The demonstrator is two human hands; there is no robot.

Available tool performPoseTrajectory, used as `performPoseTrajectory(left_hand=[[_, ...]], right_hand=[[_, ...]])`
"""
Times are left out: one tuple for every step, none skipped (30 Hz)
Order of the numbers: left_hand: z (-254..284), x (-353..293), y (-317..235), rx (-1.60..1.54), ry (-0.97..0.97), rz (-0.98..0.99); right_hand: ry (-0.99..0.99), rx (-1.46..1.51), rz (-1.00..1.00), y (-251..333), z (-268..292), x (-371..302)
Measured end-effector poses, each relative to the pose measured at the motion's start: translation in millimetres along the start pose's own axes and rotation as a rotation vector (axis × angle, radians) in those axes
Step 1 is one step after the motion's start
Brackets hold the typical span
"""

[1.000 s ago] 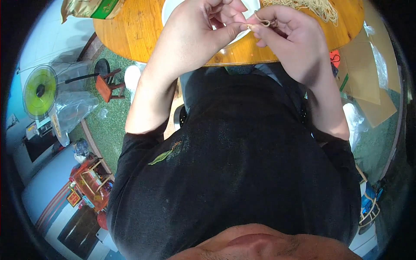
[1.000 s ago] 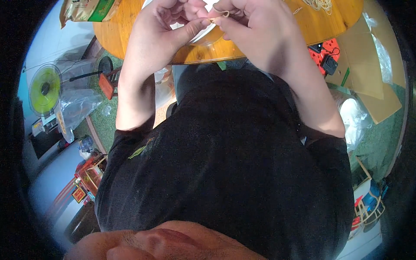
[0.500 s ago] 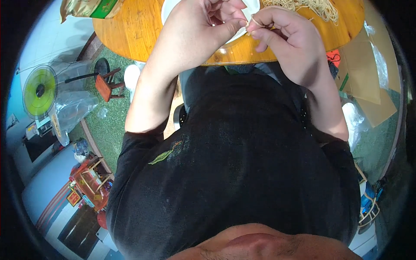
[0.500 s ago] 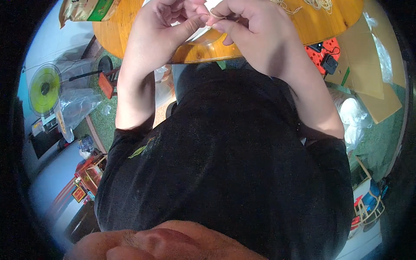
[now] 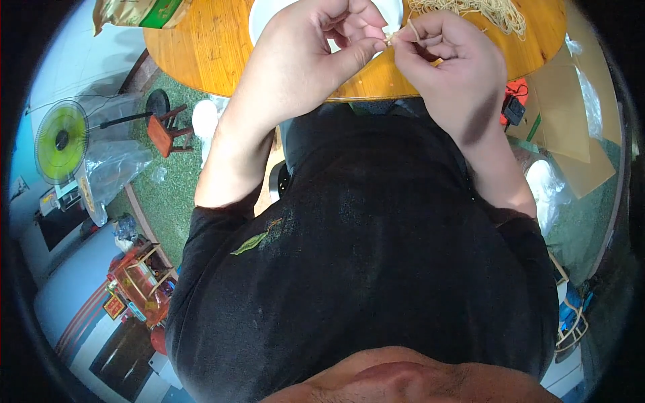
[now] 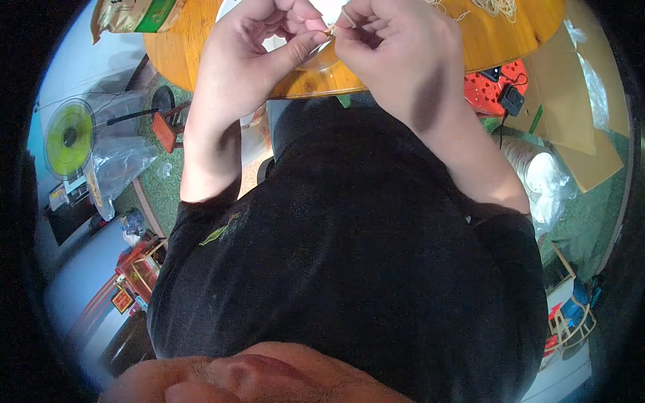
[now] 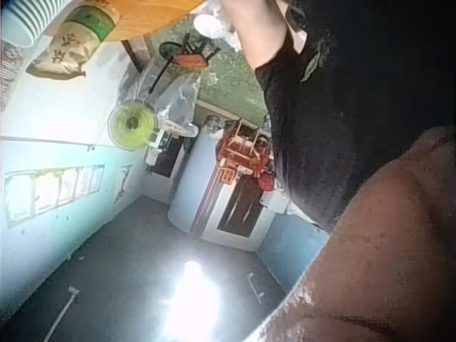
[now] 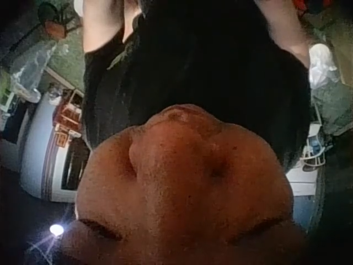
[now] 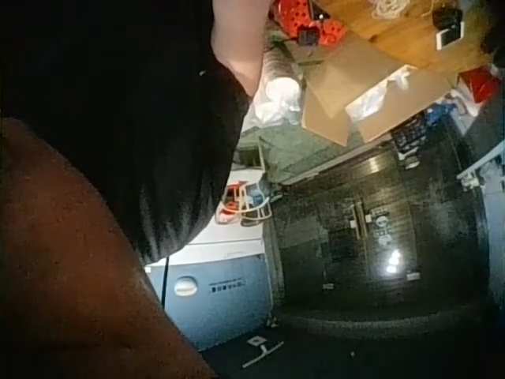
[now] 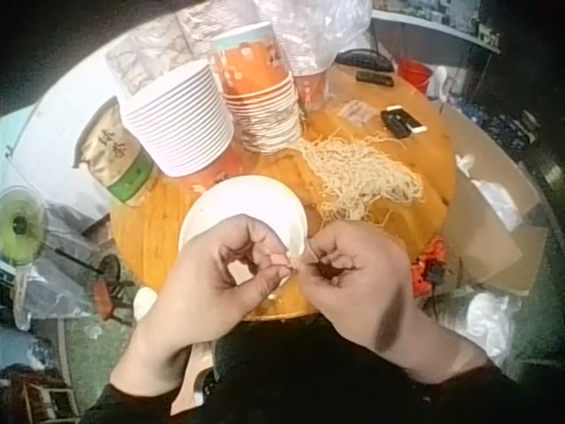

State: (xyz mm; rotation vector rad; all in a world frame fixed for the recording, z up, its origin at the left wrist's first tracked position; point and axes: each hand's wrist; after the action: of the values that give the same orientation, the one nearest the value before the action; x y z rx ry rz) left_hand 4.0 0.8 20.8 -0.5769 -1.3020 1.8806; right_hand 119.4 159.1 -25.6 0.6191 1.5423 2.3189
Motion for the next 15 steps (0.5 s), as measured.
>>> performPoseTrajectory(left_hand=[[0,0,-1,0.0,-0.001,-0.001],[-1,-1,-3,-0.011,-0.004,0.01],[-1,-1,-4,-0.023,-0.009,0.019],[0,2,8,-0.021,-0.018,0.019],[2,9,32,-0.154,0.041,-0.304],[2,14,46,-0.286,0.109,-0.627],[-1,12,30,-0.29,0.116,-0.627],[-3,5,8,-0.258,0.042,-0.212],[-4,1,-8,-0.215,-0.038,0.202],[-1,3,-10,-0.215,-0.038,0.201],[2,4,-10,-0.111,0.023,0.211],[4,4,-11,-0.005,0.081,0.222],[4,4,-11,-0.004,0.08,0.221],[2,4,-11,-0.013,0.053,0.201],[2,4,-11,-0.023,0.027,0.182]], right_hand=[[-0.089,-0.028,0.163,-5,-4,-1],[-0.178,-0.055,0.326,-11,-8,-1],[-0.176,-0.055,0.328,-17,-10,0],[-0.211,-0.079,0.477,-22,-10,1],[-0.246,-0.101,0.628,-25,-12,2],[-0.245,-0.099,0.629,-31,-16,4],[-0.303,-0.052,0.676,-38,-19,7],[-0.362,-0.006,0.722,-43,-21,7],[-0.362,-0.006,0.723,-44,-22,6],[-0.363,0.004,0.711,-45,-23,6],[-0.365,0.015,0.698,-46,-23,5],[-0.364,0.016,0.7,-45,-23,5],[-0.366,0.017,0.7,-45,-23,6],[-0.368,0.018,0.701,-44,-23,6],[-0.369,0.018,0.702,-43,-22,5]])
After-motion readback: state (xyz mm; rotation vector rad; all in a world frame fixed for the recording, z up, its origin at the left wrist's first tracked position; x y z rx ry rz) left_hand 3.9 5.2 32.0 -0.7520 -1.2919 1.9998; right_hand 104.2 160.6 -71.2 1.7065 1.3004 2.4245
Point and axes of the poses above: each hand's wrist, its own x-axis towards the middle knuckle, its own z-axis out of the back of the hand, y = z × x, and after that the axes turned 3 degrees about -y, right-handed
